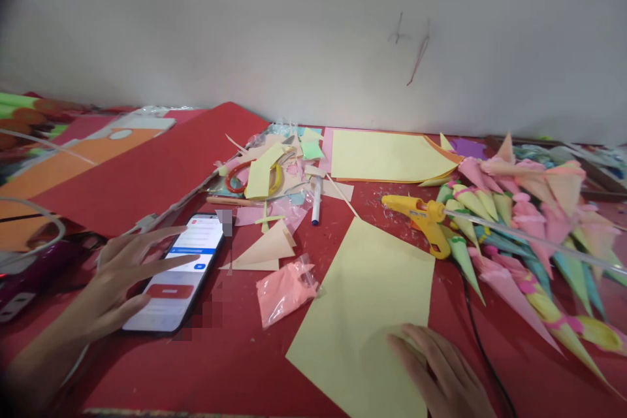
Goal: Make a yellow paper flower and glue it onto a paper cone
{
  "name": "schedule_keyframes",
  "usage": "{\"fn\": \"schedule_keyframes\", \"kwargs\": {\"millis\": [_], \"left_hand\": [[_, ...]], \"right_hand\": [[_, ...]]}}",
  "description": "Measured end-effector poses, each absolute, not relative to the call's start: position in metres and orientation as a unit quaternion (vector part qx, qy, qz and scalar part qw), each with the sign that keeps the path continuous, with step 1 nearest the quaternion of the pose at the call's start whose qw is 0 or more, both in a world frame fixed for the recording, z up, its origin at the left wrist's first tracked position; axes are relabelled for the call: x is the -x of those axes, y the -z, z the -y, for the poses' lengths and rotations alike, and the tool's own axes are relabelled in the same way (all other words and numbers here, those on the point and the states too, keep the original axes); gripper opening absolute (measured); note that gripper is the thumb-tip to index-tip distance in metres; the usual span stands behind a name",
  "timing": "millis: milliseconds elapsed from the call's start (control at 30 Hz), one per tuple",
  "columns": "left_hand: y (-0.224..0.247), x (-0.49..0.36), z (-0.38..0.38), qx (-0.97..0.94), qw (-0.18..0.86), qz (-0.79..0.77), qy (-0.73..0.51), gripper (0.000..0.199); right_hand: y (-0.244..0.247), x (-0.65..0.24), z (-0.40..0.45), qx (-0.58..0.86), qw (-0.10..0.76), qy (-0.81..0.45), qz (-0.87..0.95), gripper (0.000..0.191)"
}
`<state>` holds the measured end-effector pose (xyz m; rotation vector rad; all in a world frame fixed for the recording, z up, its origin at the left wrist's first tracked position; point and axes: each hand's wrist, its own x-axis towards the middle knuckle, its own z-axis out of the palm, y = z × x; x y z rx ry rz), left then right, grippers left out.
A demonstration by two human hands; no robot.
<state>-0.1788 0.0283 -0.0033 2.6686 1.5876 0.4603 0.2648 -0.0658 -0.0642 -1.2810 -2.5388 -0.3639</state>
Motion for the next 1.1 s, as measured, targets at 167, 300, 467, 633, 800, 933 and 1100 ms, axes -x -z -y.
{"fn": "schedule_keyframes", "kwargs": {"millis": [167,300,467,633,800,933,1100], "left_hand": [[0.002,0.174,-0.027,-0.862,0.018,-0.477,-0.171,0.051],[0.002,0.175,-0.027,-0.857,0.028,-0.487,-0.166,0.053],[0.001,0.179,-0.028,-0.842,-0.009,-0.510,-0.176,0.054],[-0.011,0.175,-0.025,-0.843,-0.041,-0.505,-0.183,0.048],[-0.029,0.149,-0.001,-0.877,0.021,-0.454,-0.158,0.027],[-0.029,0.107,0.036,-0.888,0.101,-0.425,-0.140,0.032],[-0.007,0.059,0.067,-0.860,0.190,-0.449,-0.152,0.066]], "right_hand": [[0.060,-0.260,0.064,0.446,0.154,0.116,0.874,0.043],[0.059,-0.259,0.064,0.448,0.179,0.108,0.869,0.038],[0.068,-0.260,0.066,0.461,0.183,0.077,0.865,0.039],[0.069,-0.256,0.067,0.492,0.187,0.034,0.849,0.039],[0.062,-0.251,0.063,0.502,0.181,-0.009,0.846,0.047],[0.056,-0.249,0.060,0.511,0.169,-0.041,0.842,0.061],[0.042,-0.244,0.061,0.519,0.176,-0.139,0.824,0.061]]}}
